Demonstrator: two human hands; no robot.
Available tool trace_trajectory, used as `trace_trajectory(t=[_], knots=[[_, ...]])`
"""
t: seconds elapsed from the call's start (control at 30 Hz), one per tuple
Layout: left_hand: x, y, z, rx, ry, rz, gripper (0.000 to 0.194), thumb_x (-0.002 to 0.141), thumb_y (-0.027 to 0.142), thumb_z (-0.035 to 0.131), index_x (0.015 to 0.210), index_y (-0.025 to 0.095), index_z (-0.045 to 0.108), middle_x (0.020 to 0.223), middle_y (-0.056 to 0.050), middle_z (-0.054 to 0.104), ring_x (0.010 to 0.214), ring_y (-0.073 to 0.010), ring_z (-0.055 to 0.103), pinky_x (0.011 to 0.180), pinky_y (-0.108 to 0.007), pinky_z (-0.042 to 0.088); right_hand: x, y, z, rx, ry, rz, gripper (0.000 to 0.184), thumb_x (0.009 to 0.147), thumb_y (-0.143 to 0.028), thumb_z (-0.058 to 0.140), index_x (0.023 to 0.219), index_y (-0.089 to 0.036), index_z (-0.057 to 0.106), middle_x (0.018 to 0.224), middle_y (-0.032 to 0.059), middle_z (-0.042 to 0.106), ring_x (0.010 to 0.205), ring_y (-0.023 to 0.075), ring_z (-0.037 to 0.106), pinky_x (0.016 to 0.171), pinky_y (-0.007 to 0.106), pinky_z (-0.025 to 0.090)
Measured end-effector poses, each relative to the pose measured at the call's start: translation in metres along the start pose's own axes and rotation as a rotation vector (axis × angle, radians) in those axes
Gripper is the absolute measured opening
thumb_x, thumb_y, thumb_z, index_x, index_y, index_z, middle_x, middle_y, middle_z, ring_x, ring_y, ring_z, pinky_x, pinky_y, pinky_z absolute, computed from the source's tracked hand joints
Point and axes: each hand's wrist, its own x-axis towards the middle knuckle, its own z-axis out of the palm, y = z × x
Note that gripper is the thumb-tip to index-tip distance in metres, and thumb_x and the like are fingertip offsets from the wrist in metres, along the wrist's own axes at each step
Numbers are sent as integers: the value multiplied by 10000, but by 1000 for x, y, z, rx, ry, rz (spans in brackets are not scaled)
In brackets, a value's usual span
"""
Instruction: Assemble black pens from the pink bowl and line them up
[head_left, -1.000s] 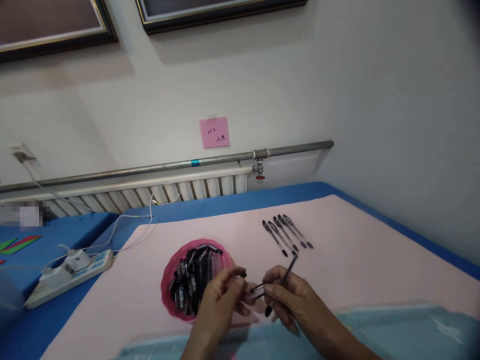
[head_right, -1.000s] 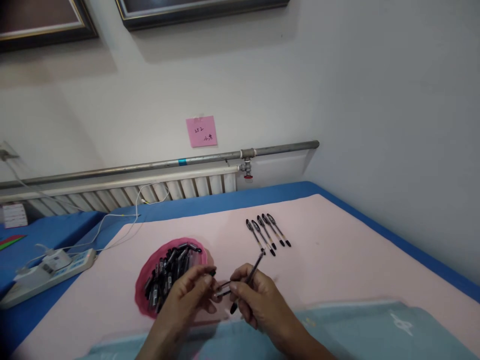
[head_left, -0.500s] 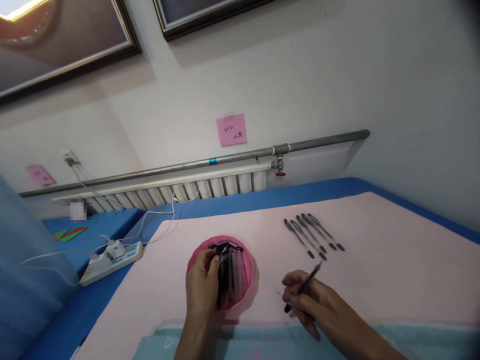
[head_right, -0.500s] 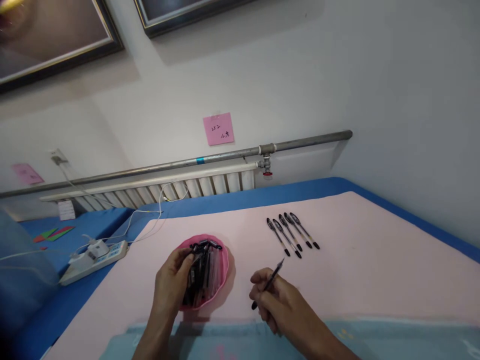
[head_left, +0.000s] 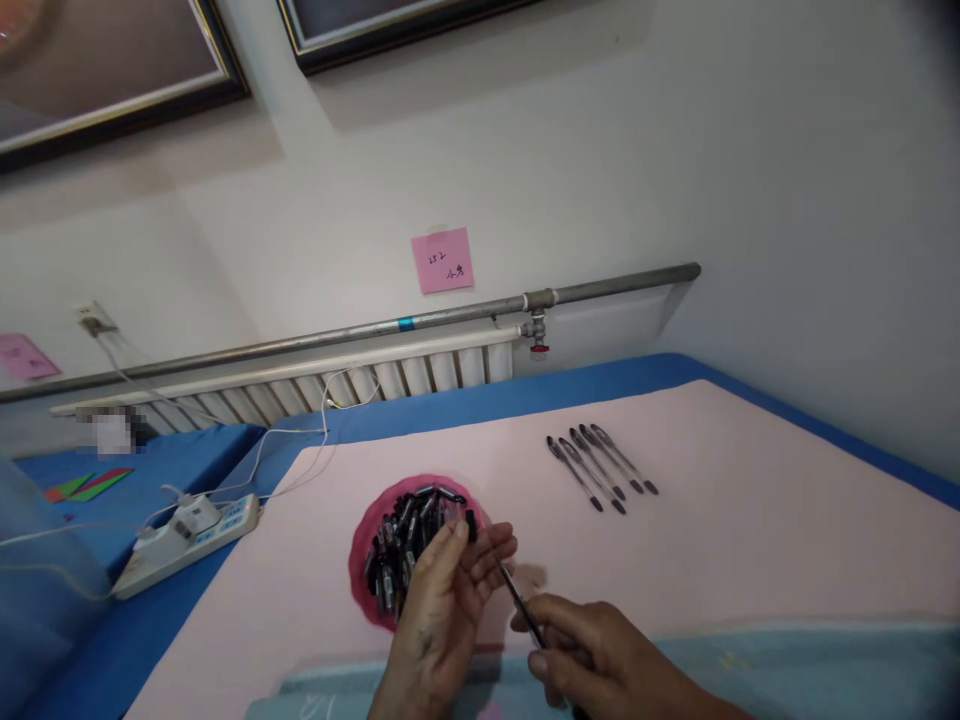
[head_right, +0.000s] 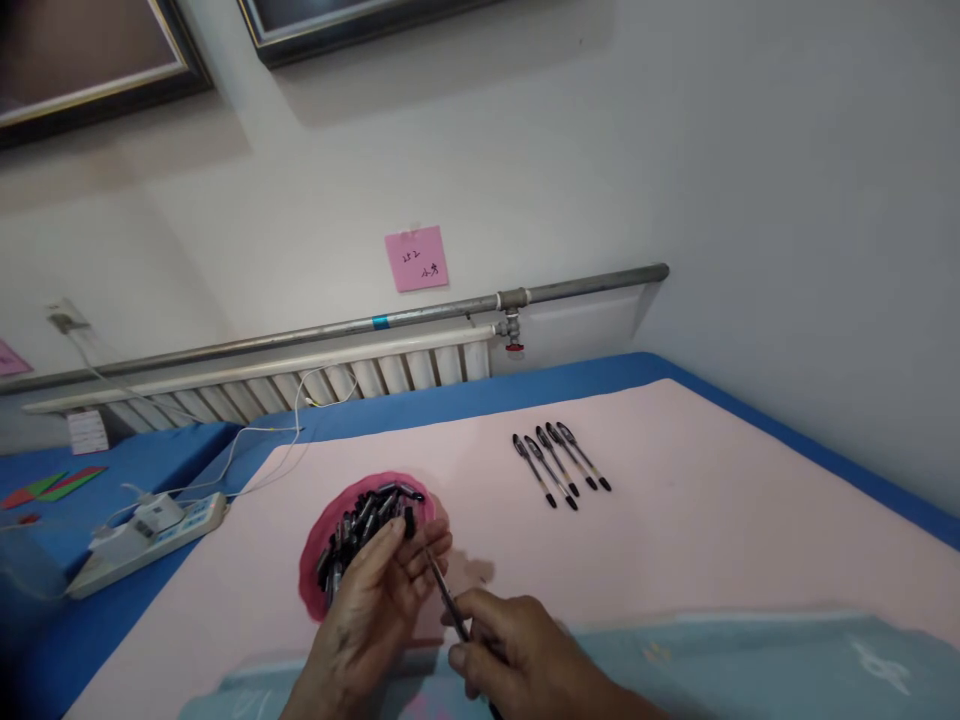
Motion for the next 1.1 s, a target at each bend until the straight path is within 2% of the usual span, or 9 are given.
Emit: trace_trajectory(t=[0.27,0.53,0.67,0.8,0.97,1.1], knots=[[-6,-4,11,0,37,-40,228,692,299,699,812,128,608,871,-122,703,851,-224,653,724,-311,484,2,2,2,-3,15,4,124,775,-265,472,676,-198,443,557,-26,533,494,112,488,474,214,341],[-5,-7,10,-25,62,-55,172,756,274,636,829,122,603,920,-140,697,876,-224,650,725,-305,491,0,4,3,-4,13,23,101,765,-217,482,671,-198,453,550,-41,530,488,101,483,461,197,333],[-6,-8,14,-13,84,-61,140,741,249,652,791,136,587,886,-126,702,834,-212,656,701,-304,498,0,5,3,1,23,23,69,765,-212,480,699,-194,471,571,-42,530,484,95,476,455,191,334],[-6,-13,15,-28,85,-77,157,728,258,668,792,144,583,900,-121,701,810,-200,655,689,-298,497,1,4,3,11,60,2,105,771,-208,477,670,-198,452,568,-43,531,498,96,490,467,186,348],[-5,-20,13,-24,86,-63,215,727,306,667,846,138,604,959,-122,691,765,-184,653,697,-307,494,1,1,6,1,96,-26,87,802,-219,472,746,-188,531,582,-32,559,545,116,539,507,198,383],[-4,-24,12,20,82,-39,227,694,322,696,798,148,593,902,-114,700,834,-207,644,708,-312,480,1,0,6,0,118,-32,92,810,-237,476,767,-191,542,574,-37,564,545,119,541,525,205,388]])
